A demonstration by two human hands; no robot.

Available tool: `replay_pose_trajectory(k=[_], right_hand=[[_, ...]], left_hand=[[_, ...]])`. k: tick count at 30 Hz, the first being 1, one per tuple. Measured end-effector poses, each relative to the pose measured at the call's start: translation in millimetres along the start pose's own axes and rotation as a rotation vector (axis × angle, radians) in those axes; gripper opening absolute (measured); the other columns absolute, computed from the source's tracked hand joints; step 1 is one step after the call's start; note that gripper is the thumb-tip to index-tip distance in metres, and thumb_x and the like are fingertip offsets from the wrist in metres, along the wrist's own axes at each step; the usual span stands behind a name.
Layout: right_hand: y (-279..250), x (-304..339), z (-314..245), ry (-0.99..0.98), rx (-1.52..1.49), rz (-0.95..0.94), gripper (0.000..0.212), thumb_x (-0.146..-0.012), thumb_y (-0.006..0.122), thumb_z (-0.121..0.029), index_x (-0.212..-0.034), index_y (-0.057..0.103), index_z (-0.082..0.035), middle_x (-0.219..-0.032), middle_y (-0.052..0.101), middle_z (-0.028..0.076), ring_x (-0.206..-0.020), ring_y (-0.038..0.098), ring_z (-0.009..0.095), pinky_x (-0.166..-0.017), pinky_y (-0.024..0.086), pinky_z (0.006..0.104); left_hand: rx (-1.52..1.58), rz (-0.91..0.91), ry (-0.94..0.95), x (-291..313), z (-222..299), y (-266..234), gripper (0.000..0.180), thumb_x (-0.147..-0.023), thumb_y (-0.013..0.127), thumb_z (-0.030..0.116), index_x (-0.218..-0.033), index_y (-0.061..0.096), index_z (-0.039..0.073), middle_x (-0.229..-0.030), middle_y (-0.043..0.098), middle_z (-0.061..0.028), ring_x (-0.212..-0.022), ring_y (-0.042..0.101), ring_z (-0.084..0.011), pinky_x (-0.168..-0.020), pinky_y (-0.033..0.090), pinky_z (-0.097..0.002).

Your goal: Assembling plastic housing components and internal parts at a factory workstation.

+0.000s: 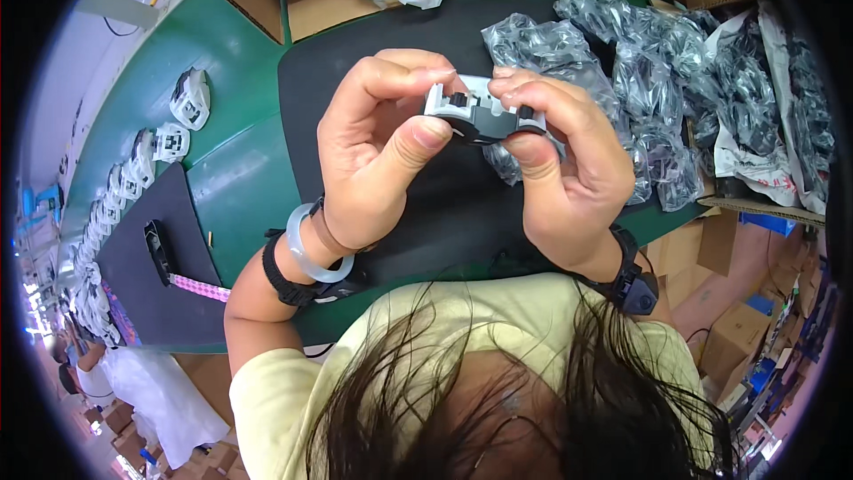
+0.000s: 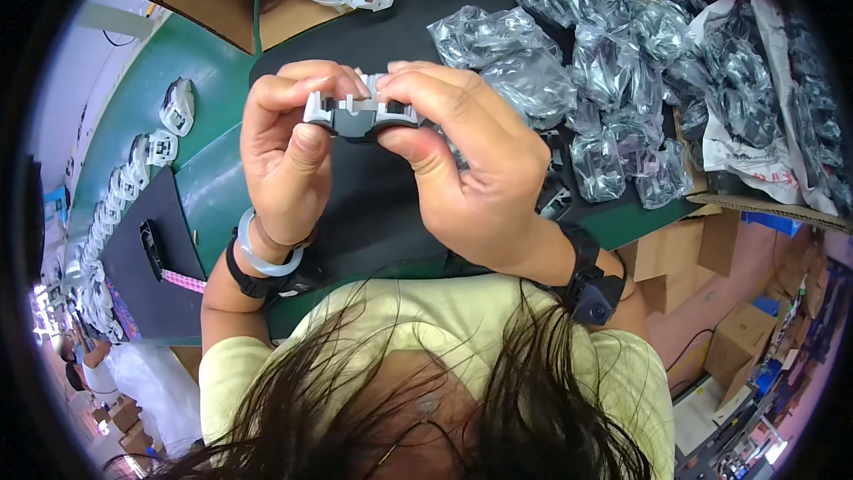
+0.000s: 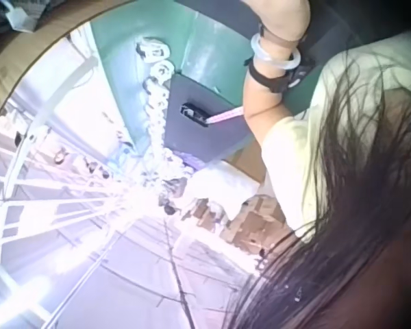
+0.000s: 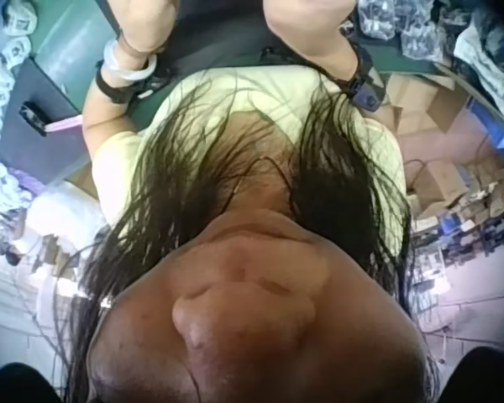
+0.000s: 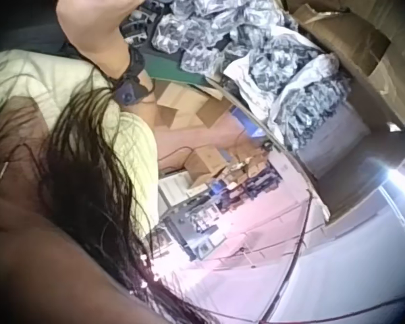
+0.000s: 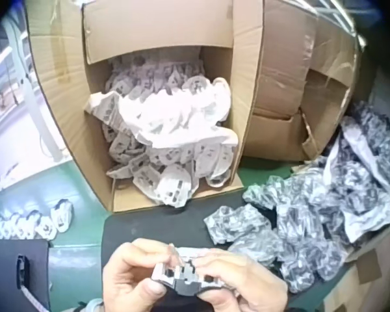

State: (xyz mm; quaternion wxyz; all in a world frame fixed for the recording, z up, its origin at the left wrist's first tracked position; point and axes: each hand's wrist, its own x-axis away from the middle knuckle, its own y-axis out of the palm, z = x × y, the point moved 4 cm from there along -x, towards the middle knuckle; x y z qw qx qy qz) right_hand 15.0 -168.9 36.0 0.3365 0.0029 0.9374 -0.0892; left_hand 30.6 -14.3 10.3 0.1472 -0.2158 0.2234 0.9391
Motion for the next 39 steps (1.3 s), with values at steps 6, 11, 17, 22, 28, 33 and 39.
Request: replay_pose_trajectory(k=[6, 11, 17, 22, 28, 33, 39], right_hand=[[-6, -2, 1, 0.054, -0.171, -0.143, 0.035, -0.088, 0.058, -0.024, -0.109, 0.055, 0.004, -0.107, 0.059, 0.018, -0.106, 0.056, 0.032, -0.096, 0.040, 0.0455], [-9, -9, 4, -0.224, -0.178, -0.349, 0.028, -0.088, 0.060, -0.023, -0.102, 0.057, 0.001, -0.096, 0.061, 0.015, -0.094, 0.060, 0.027, -0.091, 0.043, 0.0528], [-8, -3, 1, -0.092, -0.253, -0.413, 0.022, -0.087, 0.062, -0.019, -0.097, 0.058, 0.001, -0.089, 0.062, 0.013, -0.088, 0.061, 0.026, -0.086, 0.046, 0.0495], [-15, -7, 5, 0.131, -0.251, -0.406, 0.021, -0.085, 0.064, -0.014, -0.098, 0.059, 0.002, -0.091, 0.063, 0.014, -0.089, 0.061, 0.023, -0.082, 0.049, 0.0377], [-13, -4, 12, 0.368, -0.412, -0.423, 0.031, -0.083, 0.064, -0.007, -0.111, 0.056, 0.002, -0.111, 0.058, 0.016, -0.100, 0.058, 0.020, -0.087, 0.045, 0.0300], [-65, 12, 19, 0.497, -0.073, -0.298, 0.049, -0.079, 0.064, -0.006, -0.125, 0.049, -0.006, -0.122, 0.052, 0.006, -0.114, 0.049, 0.017, -0.095, 0.039, 0.0325], [-61, 34, 11, 0.508, -0.035, -0.375, 0.020, -0.082, 0.061, -0.002, -0.101, 0.061, 0.000, -0.095, 0.061, 0.009, -0.088, 0.059, 0.016, -0.075, 0.048, 0.0263]], left_hand=[[-0.510, -0.139, 0.406, -14, 23, 2, 0.037, -0.075, 0.072, 0.023, -0.100, 0.057, 0.000, -0.099, 0.057, -0.0151, -0.091, 0.056, -0.0239, -0.081, 0.044, -0.0344], [-0.439, -0.275, 0.372, -15, 24, -1, 0.036, -0.074, 0.073, 0.021, -0.098, 0.056, 0.002, -0.098, 0.057, -0.0141, -0.086, 0.054, -0.0207, -0.076, 0.043, -0.0326], [-0.239, -0.170, 0.135, -4, 17, 6, 0.030, -0.076, 0.071, 0.017, -0.097, 0.055, 0.002, -0.096, 0.057, -0.0121, -0.085, 0.053, -0.0182, -0.079, 0.041, -0.0322], [-0.246, -0.146, 0.137, 1, 1, 6, 0.027, -0.079, 0.069, 0.014, -0.098, 0.053, 0.001, -0.097, 0.055, -0.0119, -0.087, 0.052, -0.0176, -0.080, 0.041, -0.0326], [-0.175, -0.031, 0.166, 0, -7, 7, 0.029, -0.083, 0.066, 0.016, -0.102, 0.051, 0.001, -0.099, 0.053, -0.0108, -0.086, 0.052, -0.0164, -0.078, 0.042, -0.0298], [-0.882, 0.496, -0.182, -13, 33, -72, 0.024, -0.090, 0.058, 0.024, -0.093, 0.059, 0.000, -0.088, 0.059, -0.0037, -0.076, 0.052, -0.0083, -0.071, 0.042, -0.0221], [-1.427, 0.661, -0.385, -12, 21, -307, 0.048, -0.084, 0.061, 0.035, -0.109, 0.058, -0.006, -0.096, 0.063, -0.0127, -0.083, 0.057, -0.0202, -0.075, 0.044, -0.0317]])
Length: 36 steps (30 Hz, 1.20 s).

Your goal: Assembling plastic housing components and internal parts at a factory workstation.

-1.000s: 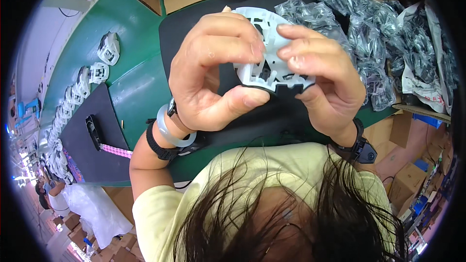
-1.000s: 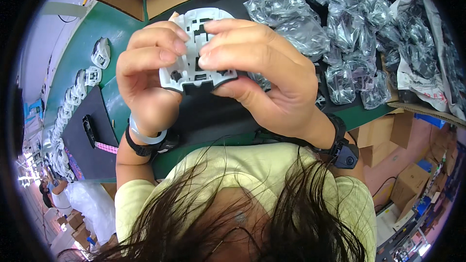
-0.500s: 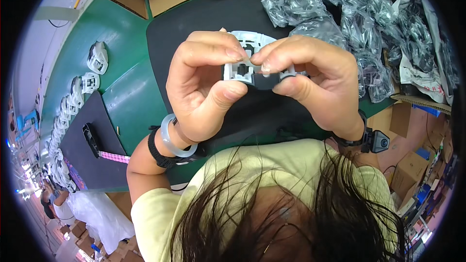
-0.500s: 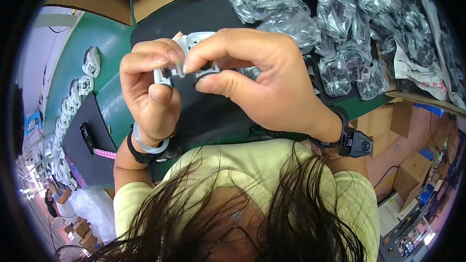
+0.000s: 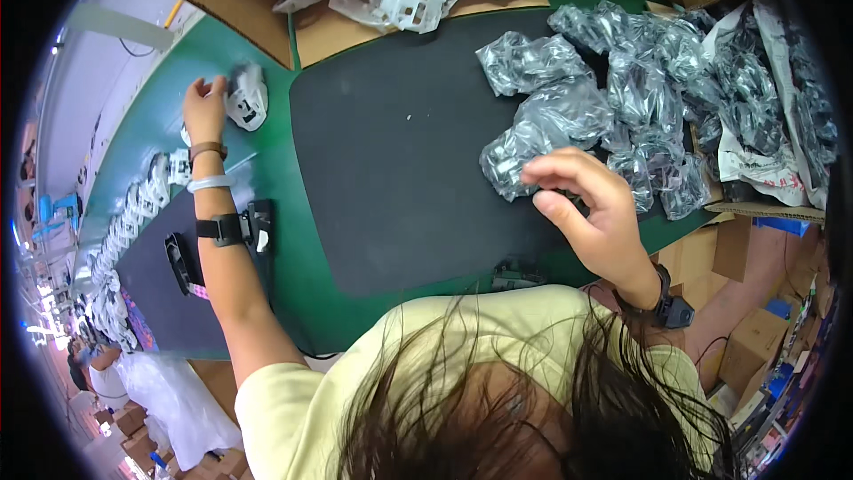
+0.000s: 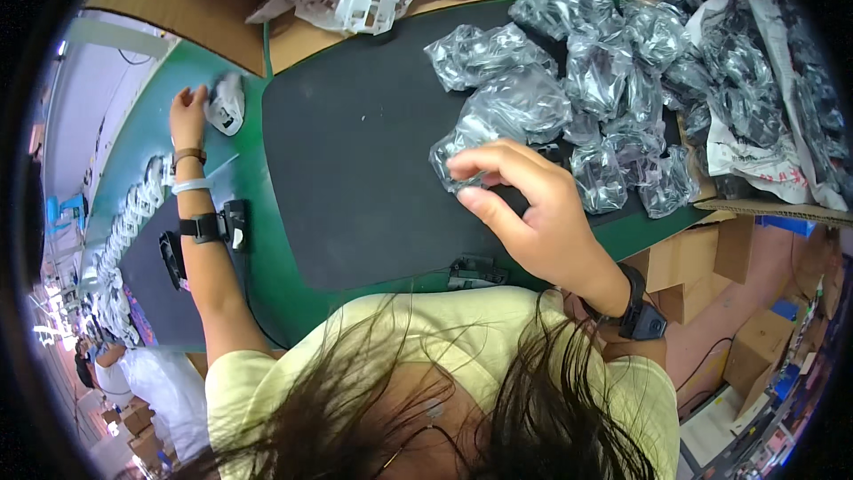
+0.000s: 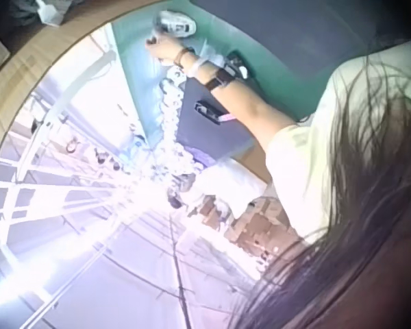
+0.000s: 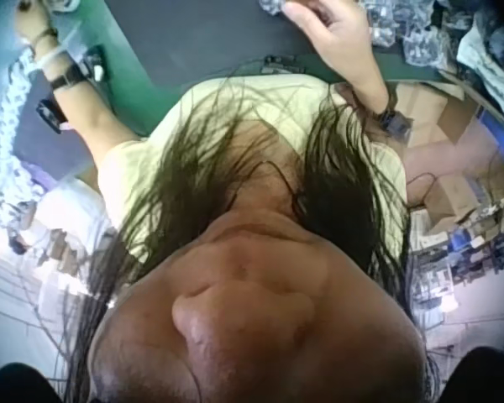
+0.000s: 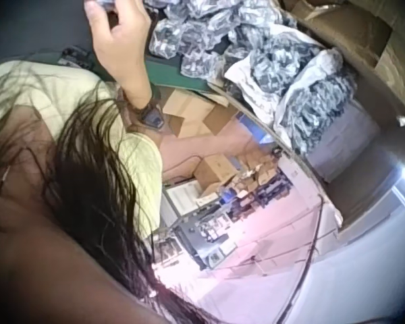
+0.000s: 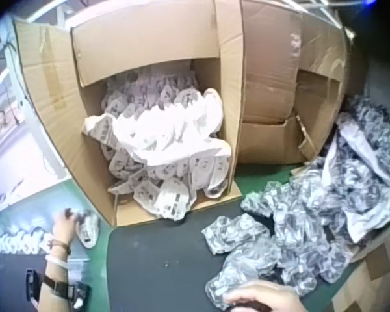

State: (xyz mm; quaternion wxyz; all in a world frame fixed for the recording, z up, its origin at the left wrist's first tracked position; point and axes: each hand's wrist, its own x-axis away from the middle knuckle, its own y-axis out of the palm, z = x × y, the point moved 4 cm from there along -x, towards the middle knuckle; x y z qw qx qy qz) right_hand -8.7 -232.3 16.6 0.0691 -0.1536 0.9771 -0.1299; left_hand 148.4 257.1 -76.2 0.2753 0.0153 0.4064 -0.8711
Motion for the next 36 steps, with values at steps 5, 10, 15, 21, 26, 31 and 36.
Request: replay_pose_trajectory(k=[5, 10, 15, 21, 26, 31, 36], right_hand=[[-56, 56, 9, 0.126, 0.064, 0.287, 0.013, -0.085, 0.057, -0.002, -0.097, 0.062, 0.002, -0.092, 0.062, 0.008, -0.083, 0.060, 0.013, -0.073, 0.047, 0.0232], [-79, 79, 12, 0.275, 0.258, 0.568, 0.011, -0.087, 0.056, -0.005, -0.095, 0.061, 0.001, -0.085, 0.060, 0.005, -0.081, 0.060, 0.011, -0.070, 0.045, 0.0213], [-46, 91, 27, 0.477, 0.785, 0.444, 0.040, -0.082, 0.064, -0.038, -0.096, 0.060, -0.001, -0.085, 0.061, 0.012, -0.077, 0.059, 0.029, -0.067, 0.047, 0.0360], [-18, 67, 40, 0.373, 0.601, 0.317, 0.033, -0.076, 0.072, -0.017, -0.099, 0.055, 0.001, -0.081, 0.059, 0.012, -0.072, 0.059, 0.024, -0.063, 0.047, 0.0324], [-38, 29, 5, -0.198, 0.253, 0.451, 0.013, -0.073, 0.054, 0.009, -0.072, 0.046, 0.000, -0.078, 0.048, 0.001, -0.068, 0.043, 0.007, -0.060, 0.040, 0.0223], [5, -52, -38, -0.447, 0.383, 0.293, 0.018, -0.071, 0.060, 0.002, -0.072, 0.042, 0.000, -0.088, 0.054, 0.017, -0.086, 0.057, 0.031, -0.074, 0.045, 0.0355], [24, -56, -32, -0.439, 0.378, 0.137, 0.019, -0.072, 0.066, -0.004, -0.083, 0.052, -0.002, -0.111, 0.054, 0.020, -0.098, 0.057, 0.033, -0.078, 0.046, 0.0349]], left_hand=[[-0.240, 0.176, 0.526, 69, 123, -7, 0.037, -0.084, 0.063, 0.025, -0.112, 0.059, 0.000, -0.105, 0.063, -0.0152, -0.093, 0.060, -0.0242, -0.082, 0.047, -0.0346], [-0.133, -0.220, 0.535, 119, 255, 66, 0.048, -0.084, 0.062, 0.039, -0.106, 0.060, -0.003, -0.094, 0.065, -0.0163, -0.084, 0.062, -0.0240, -0.073, 0.050, -0.0323], [-0.395, -0.362, 0.414, 69, 238, 146, 0.072, -0.069, 0.071, 0.053, -0.102, 0.057, -0.009, -0.088, 0.064, -0.0211, -0.079, 0.064, -0.0238, -0.070, 0.050, -0.0310], [0.535, -0.438, 0.227, 88, 204, 101, 0.066, -0.071, 0.076, 0.007, -0.121, 0.036, -0.009, -0.101, 0.061, -0.0148, -0.088, 0.061, -0.0170, -0.075, 0.051, -0.0253], [0.858, -0.455, 0.248, 146, 234, 28, 0.051, -0.077, 0.068, 0.002, -0.121, 0.042, -0.003, -0.098, 0.061, -0.0093, -0.089, 0.059, -0.0139, -0.077, 0.049, -0.0243], [1.133, -0.737, 0.087, 188, 256, 30, 0.041, -0.081, 0.064, 0.005, -0.118, 0.049, -0.004, -0.102, 0.061, -0.0084, -0.091, 0.059, -0.0139, -0.084, 0.047, -0.0261], [1.289, -0.793, 0.185, 200, 253, 33, 0.042, -0.085, 0.058, 0.002, -0.124, 0.043, -0.003, -0.116, 0.052, -0.0095, -0.110, 0.049, -0.0148, -0.091, 0.042, -0.0276]])
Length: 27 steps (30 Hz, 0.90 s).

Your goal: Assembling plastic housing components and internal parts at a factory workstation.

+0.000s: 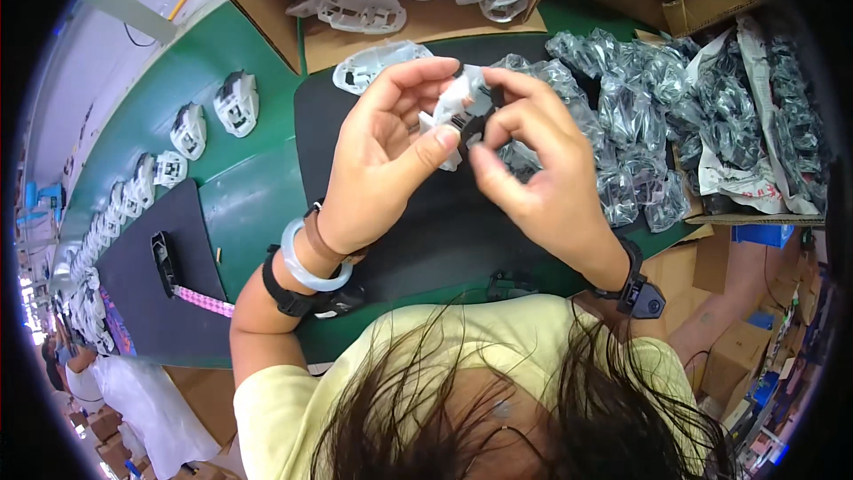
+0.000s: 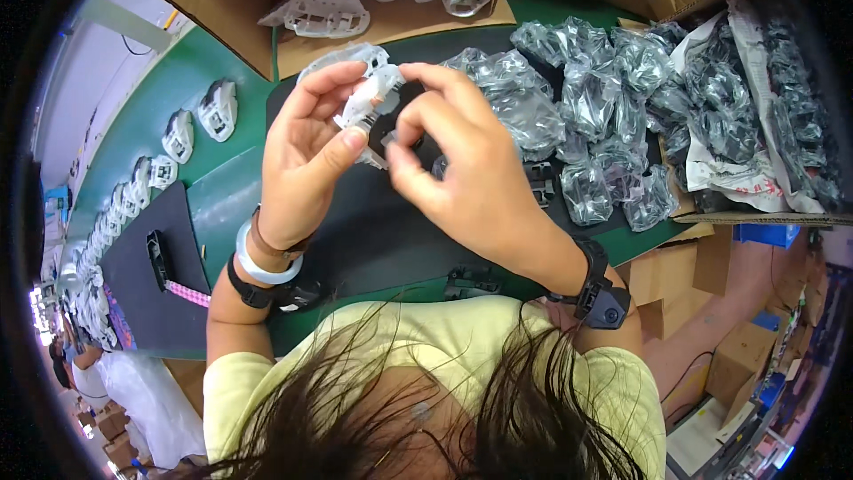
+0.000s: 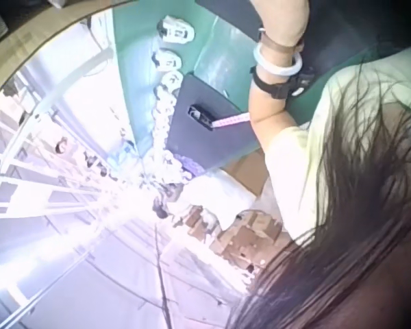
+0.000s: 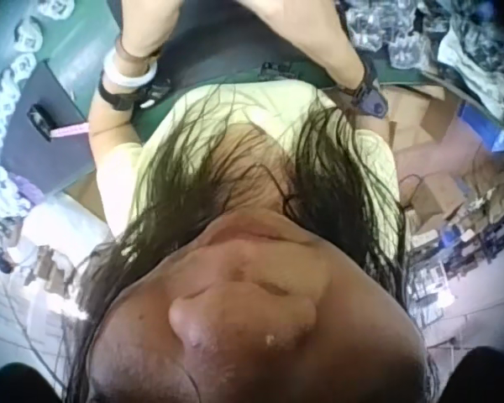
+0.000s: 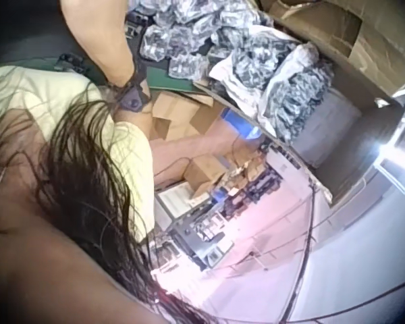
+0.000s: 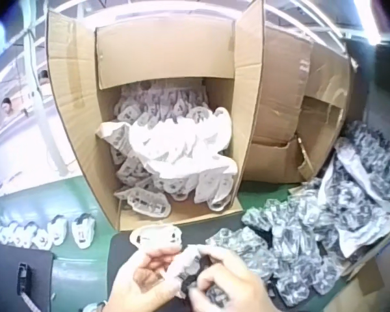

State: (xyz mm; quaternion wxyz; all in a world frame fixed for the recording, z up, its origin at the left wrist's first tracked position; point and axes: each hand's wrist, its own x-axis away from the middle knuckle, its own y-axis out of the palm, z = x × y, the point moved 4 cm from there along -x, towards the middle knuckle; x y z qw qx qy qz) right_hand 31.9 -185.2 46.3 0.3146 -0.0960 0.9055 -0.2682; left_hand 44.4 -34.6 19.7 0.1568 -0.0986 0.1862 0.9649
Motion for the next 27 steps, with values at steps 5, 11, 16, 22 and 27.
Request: replay_pose_trajectory(k=[5, 11, 16, 22, 27], right_hand=[[-4, 9, 0, 0.196, -0.329, 0.253, 0.028, -0.073, 0.066, 0.003, -0.100, 0.057, 0.002, -0.119, 0.057, 0.017, -0.095, 0.062, 0.020, -0.077, 0.053, 0.0270], [-4, 5, -5, 0.093, -0.147, 0.202, 0.035, -0.071, 0.069, 0.002, -0.104, 0.060, 0.001, -0.117, 0.058, 0.018, -0.094, 0.063, 0.021, -0.070, 0.056, 0.0271], [-7, 13, 1, 0.077, -0.218, 0.241, 0.038, -0.067, 0.071, 0.004, -0.104, 0.061, 0.004, -0.116, 0.058, 0.019, -0.093, 0.063, 0.020, -0.067, 0.056, 0.0246], [-1, 11, -3, -0.018, 0.035, 0.237, 0.037, -0.066, 0.074, 0.002, -0.101, 0.064, 0.001, -0.113, 0.059, 0.018, -0.084, 0.062, 0.021, -0.069, 0.053, 0.0278], [9, 21, 7, 0.199, -0.275, 0.265, 0.029, -0.072, 0.071, 0.005, -0.100, 0.066, 0.000, -0.097, 0.061, 0.012, -0.076, 0.061, 0.015, -0.059, 0.050, 0.0224]], left_hand=[[0.074, -0.090, -0.055, 1, -4, 6, 0.047, -0.087, 0.055, 0.002, -0.130, 0.034, -0.001, -0.118, 0.048, -0.0083, -0.107, 0.048, -0.0136, -0.086, 0.043, -0.0247], [0.120, -0.056, -0.060, 7, -3, 8, 0.049, -0.089, 0.048, 0.016, -0.133, 0.031, 0.000, -0.118, 0.047, -0.0105, -0.110, 0.045, -0.0152, -0.094, 0.036, -0.0291], [0.161, -0.112, -0.047, 7, -3, 11, 0.052, -0.089, 0.047, 0.020, -0.134, 0.029, 0.000, -0.119, 0.046, -0.0110, -0.111, 0.044, -0.0156, -0.096, 0.034, -0.0297], [-0.097, -0.032, 0.128, 6, -5, 9, 0.064, -0.077, 0.068, 0.007, -0.131, 0.034, 0.001, -0.115, 0.046, -0.0080, -0.108, 0.045, -0.0143, -0.094, 0.036, -0.0291], [-0.155, -0.002, 0.139, 5, -6, 4, 0.057, -0.080, 0.064, 0.005, -0.128, 0.034, 0.001, -0.102, 0.051, -0.0084, -0.093, 0.049, -0.0131, -0.085, 0.040, -0.0278]])
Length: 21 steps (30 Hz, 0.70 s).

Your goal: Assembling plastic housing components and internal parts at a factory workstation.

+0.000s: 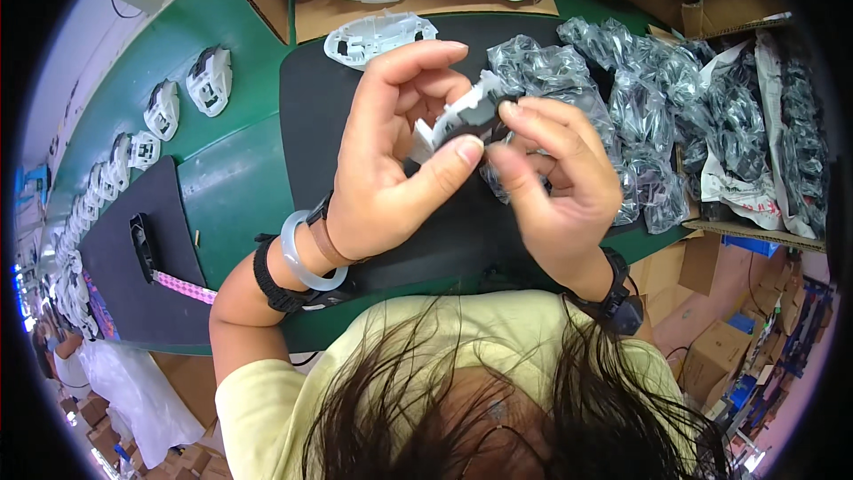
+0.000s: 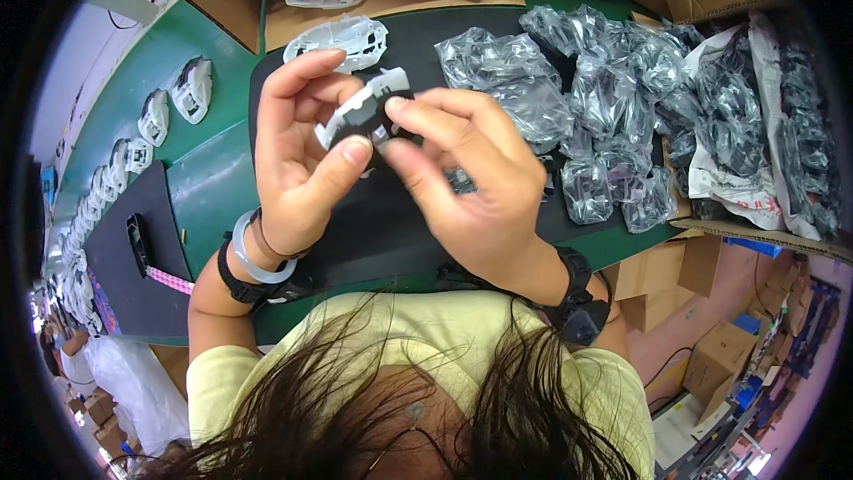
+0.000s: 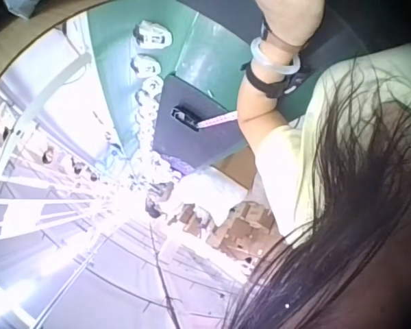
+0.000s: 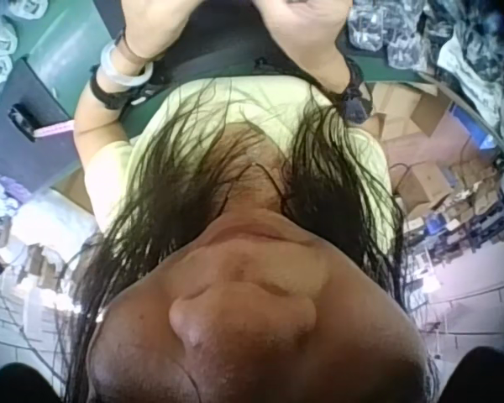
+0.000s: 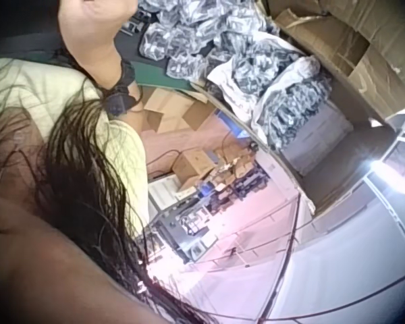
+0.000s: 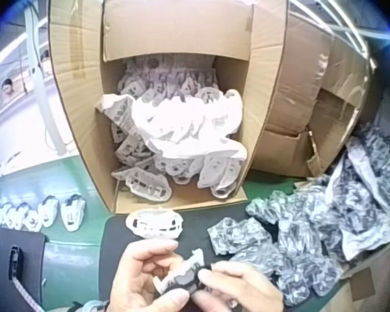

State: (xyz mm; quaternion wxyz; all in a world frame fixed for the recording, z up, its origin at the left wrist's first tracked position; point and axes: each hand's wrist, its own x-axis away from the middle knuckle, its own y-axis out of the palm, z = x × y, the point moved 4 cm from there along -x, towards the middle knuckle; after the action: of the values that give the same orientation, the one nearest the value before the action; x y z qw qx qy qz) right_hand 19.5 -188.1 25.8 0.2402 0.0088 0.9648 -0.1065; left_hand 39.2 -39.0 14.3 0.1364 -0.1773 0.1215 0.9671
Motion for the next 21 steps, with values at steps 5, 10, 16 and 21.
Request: replay_pose_trajectory(k=[5, 10, 16, 21], right_hand=[[-15, -2, 3, 0.176, -0.293, -0.102, 0.019, -0.076, 0.065, 0.009, -0.092, 0.069, -0.001, -0.090, 0.060, 0.008, -0.072, 0.059, 0.009, -0.057, 0.048, 0.0194], [-16, 0, 8, 0.553, -0.569, -0.180, 0.039, -0.079, 0.065, 0.005, -0.105, 0.037, -0.003, -0.082, 0.058, 0.008, -0.068, 0.055, 0.005, -0.058, 0.042, 0.0154], [-2, -12, 20, 0.045, 0.127, -0.202, 0.065, -0.074, 0.074, -0.020, -0.124, 0.036, -0.004, -0.111, 0.052, 0.011, -0.098, 0.053, 0.017, -0.081, 0.043, 0.0299], [2, 3, 27, 0.103, -0.100, -0.270, 0.069, -0.063, 0.082, -0.012, -0.119, 0.043, -0.005, -0.106, 0.054, 0.012, -0.098, 0.055, 0.024, -0.083, 0.044, 0.0348]], left_hand=[[-0.172, -0.115, 0.167, 1, 7, 2, 0.061, -0.079, 0.066, 0.013, -0.129, 0.033, 0.000, -0.092, 0.053, -0.0084, -0.080, 0.050, -0.0112, -0.071, 0.041, -0.0242], [-0.212, -0.189, 0.219, 7, 8, 5, 0.061, -0.079, 0.066, 0.013, -0.129, 0.033, -0.001, -0.086, 0.053, -0.0082, -0.073, 0.049, -0.0101, -0.065, 0.040, -0.0226], [-0.297, -0.092, 0.203, 1, 11, -4, 0.060, -0.081, 0.063, 0.008, -0.130, 0.030, -0.002, -0.091, 0.051, -0.0098, -0.081, 0.051, -0.0130, -0.076, 0.044, -0.0268], [-0.302, -0.251, 0.263, -1, 5, 2, 0.090, -0.077, 0.070, 0.020, -0.141, 0.010, 0.001, -0.097, 0.053, -0.0119, -0.090, 0.051, -0.0187, -0.085, 0.040, -0.0319]])
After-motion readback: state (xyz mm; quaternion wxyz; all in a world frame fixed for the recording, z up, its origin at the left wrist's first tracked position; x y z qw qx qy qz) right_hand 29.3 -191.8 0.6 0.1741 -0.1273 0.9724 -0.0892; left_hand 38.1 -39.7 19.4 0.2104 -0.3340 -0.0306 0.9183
